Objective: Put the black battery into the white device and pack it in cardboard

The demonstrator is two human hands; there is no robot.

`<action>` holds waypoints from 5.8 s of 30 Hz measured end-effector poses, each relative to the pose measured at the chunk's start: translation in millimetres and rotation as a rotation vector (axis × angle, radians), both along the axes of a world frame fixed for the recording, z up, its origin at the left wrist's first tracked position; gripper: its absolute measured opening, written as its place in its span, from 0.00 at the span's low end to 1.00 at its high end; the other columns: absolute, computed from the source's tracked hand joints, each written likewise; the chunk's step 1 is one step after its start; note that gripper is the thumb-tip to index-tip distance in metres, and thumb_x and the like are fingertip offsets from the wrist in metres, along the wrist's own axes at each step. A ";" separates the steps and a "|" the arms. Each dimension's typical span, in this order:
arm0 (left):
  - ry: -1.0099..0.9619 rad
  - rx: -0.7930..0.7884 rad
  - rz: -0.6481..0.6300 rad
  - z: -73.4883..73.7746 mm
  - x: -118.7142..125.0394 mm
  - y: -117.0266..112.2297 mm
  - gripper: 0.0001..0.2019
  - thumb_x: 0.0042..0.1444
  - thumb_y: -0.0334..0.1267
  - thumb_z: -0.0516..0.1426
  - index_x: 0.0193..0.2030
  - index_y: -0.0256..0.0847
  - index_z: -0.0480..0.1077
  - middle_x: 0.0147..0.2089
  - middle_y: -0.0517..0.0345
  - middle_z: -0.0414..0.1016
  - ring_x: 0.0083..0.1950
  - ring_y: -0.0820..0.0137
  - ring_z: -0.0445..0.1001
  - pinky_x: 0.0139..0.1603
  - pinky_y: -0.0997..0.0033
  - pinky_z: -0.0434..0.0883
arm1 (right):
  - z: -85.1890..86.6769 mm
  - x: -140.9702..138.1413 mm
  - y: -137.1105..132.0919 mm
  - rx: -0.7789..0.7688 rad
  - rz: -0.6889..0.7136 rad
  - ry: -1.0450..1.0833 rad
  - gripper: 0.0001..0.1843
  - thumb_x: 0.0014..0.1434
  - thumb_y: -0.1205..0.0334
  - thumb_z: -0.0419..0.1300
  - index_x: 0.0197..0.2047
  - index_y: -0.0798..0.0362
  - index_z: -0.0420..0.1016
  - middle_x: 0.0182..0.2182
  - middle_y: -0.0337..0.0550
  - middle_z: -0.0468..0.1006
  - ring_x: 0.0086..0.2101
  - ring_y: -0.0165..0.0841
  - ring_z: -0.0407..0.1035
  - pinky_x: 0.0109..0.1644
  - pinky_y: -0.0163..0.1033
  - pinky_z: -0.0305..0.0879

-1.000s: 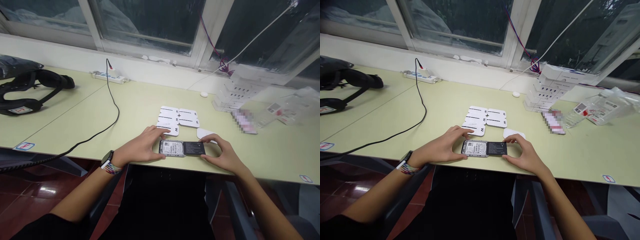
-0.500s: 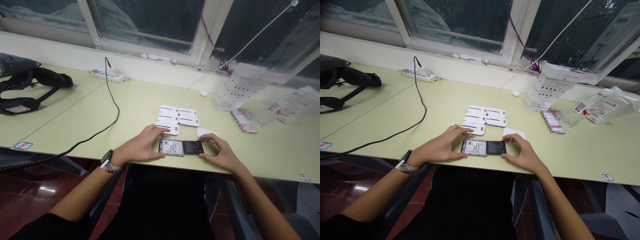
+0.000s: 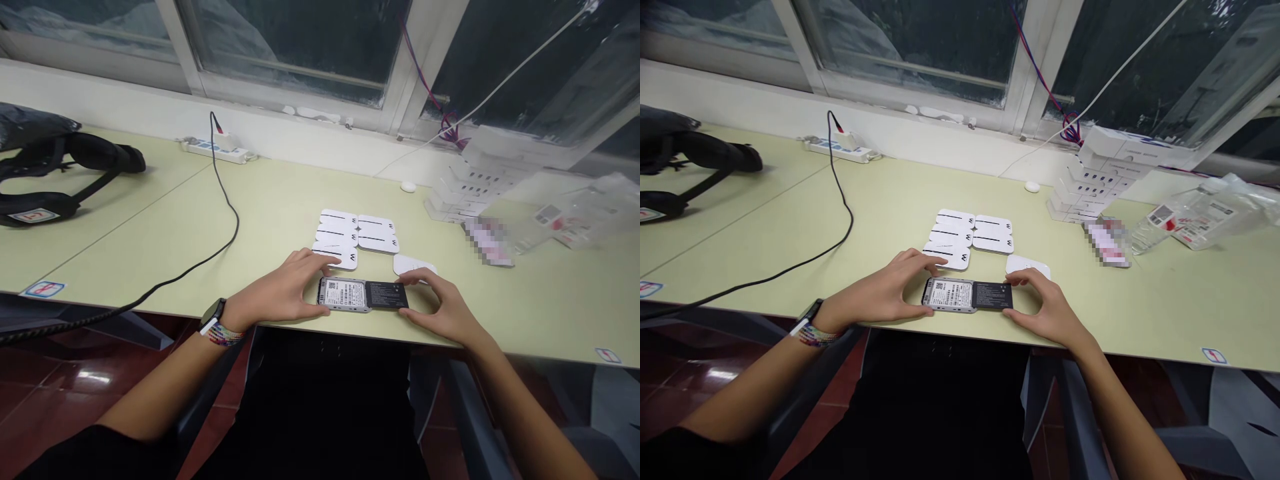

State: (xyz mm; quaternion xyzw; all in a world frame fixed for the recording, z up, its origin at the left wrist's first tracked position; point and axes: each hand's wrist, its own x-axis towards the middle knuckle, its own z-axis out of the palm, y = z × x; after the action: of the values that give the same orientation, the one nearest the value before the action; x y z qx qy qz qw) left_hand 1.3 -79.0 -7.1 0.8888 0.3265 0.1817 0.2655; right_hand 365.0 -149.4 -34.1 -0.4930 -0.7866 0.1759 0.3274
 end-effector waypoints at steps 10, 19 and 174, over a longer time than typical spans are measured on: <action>0.019 0.014 -0.011 -1.0 -0.4 0.6 0.38 0.61 0.52 0.69 0.75 0.50 0.63 0.67 0.48 0.73 0.71 0.46 0.65 0.70 0.41 0.70 | -0.8 0.4 0.2 -0.018 0.009 0.006 0.25 0.63 0.52 0.73 0.61 0.41 0.74 0.54 0.46 0.82 0.52 0.47 0.78 0.61 0.61 0.77; 0.013 0.019 -0.016 -1.5 -0.6 1.3 0.38 0.61 0.53 0.69 0.75 0.50 0.64 0.67 0.48 0.73 0.71 0.45 0.66 0.69 0.42 0.71 | -0.4 0.0 -0.2 -0.017 0.016 0.004 0.26 0.64 0.52 0.73 0.62 0.41 0.73 0.55 0.46 0.82 0.53 0.46 0.78 0.61 0.61 0.78; 0.076 0.055 -0.114 3.5 2.9 4.8 0.17 0.74 0.52 0.59 0.64 0.53 0.76 0.60 0.52 0.74 0.61 0.51 0.64 0.67 0.47 0.61 | 11.4 -57.2 13.5 -0.197 0.251 0.097 0.18 0.68 0.62 0.68 0.60 0.41 0.74 0.57 0.47 0.74 0.58 0.45 0.72 0.66 0.59 0.71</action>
State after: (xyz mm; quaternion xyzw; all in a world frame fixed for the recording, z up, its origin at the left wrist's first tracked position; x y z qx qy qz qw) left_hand 4.1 -74.2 -3.6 0.9191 0.2803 0.1411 0.2383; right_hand 307.8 -135.9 -22.7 -0.4114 -0.8043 0.3155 0.2904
